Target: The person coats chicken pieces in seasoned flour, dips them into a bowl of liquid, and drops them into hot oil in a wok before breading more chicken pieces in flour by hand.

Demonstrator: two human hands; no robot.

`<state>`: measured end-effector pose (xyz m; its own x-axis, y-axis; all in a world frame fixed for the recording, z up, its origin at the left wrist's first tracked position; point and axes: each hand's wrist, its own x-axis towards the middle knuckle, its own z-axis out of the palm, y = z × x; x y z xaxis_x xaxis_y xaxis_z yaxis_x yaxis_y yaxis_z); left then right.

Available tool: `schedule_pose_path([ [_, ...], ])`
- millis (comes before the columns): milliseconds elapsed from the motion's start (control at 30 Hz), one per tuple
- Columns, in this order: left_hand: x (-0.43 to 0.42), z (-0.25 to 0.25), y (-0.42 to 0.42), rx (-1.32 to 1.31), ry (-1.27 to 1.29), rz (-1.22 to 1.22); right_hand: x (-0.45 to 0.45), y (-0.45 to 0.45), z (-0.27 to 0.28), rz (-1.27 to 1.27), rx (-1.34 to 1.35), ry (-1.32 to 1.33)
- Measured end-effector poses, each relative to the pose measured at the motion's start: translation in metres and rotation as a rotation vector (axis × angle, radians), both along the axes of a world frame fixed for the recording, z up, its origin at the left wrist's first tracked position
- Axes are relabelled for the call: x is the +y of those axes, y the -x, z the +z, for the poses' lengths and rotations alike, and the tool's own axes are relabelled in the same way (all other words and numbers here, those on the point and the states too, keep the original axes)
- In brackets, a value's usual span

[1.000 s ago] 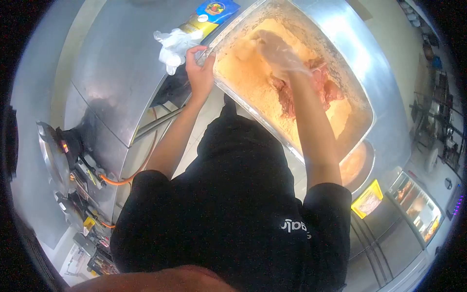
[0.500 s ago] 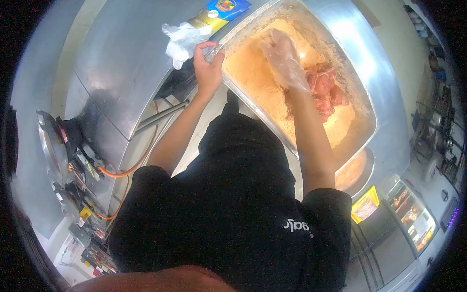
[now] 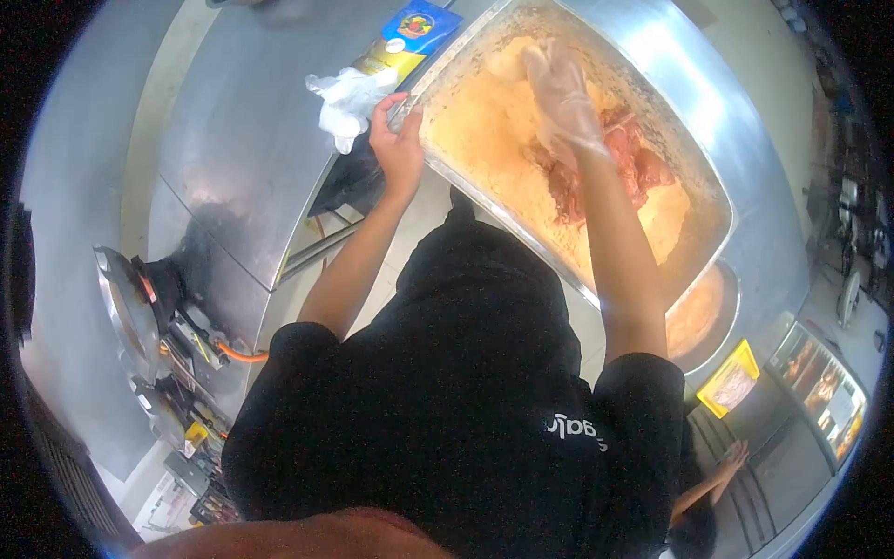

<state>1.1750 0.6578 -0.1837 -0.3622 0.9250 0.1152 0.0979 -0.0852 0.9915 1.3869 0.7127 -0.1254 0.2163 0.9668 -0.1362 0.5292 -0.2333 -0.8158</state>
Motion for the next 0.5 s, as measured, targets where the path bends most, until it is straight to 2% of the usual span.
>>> schedule_pose_path([
  [67, 0.002, -0.005, 0.000, 0.077, -0.049, 0.015, -0.023, 0.014, 0.058, -0.244, 0.104, 0.079],
  [167, 0.004, -0.008, 0.002, 0.140, -0.063, 0.017, -0.010, -0.028, 0.036, -0.193, 0.496, 0.263],
  [233, 0.002, -0.004, 0.004, 0.197, -0.022, -0.007, -0.017, -0.042, -0.025, 0.221, 0.318, -0.220],
  [300, 0.005, -0.015, 0.009, 0.271, -0.057, -0.027, -0.040, -0.052, -0.001, 0.338, 0.177, -0.089],
  [367, 0.002, -0.011, 0.006, 0.291, -0.015, -0.050, -0.052, -0.044, 0.031, 0.329, -0.138, 0.068],
  [400, -0.001, -0.005, 0.000, 0.164, 0.027, -0.054, -0.056, -0.056, 0.017, 0.433, -0.465, -0.113],
  [433, -0.004, 0.000, -0.002, 0.210, 0.025, -0.082, -0.061, -0.066, 0.014, 0.398, -0.408, -0.080],
  [467, 0.002, -0.022, 0.005, 0.083, 0.030, -0.070, -0.068, -0.075, 0.013, 0.366, -0.342, -0.059],
  [500, -0.003, -0.001, -0.006, -0.067, 0.121, -0.076, -0.080, -0.084, 0.018, 0.277, -0.326, -0.058],
])
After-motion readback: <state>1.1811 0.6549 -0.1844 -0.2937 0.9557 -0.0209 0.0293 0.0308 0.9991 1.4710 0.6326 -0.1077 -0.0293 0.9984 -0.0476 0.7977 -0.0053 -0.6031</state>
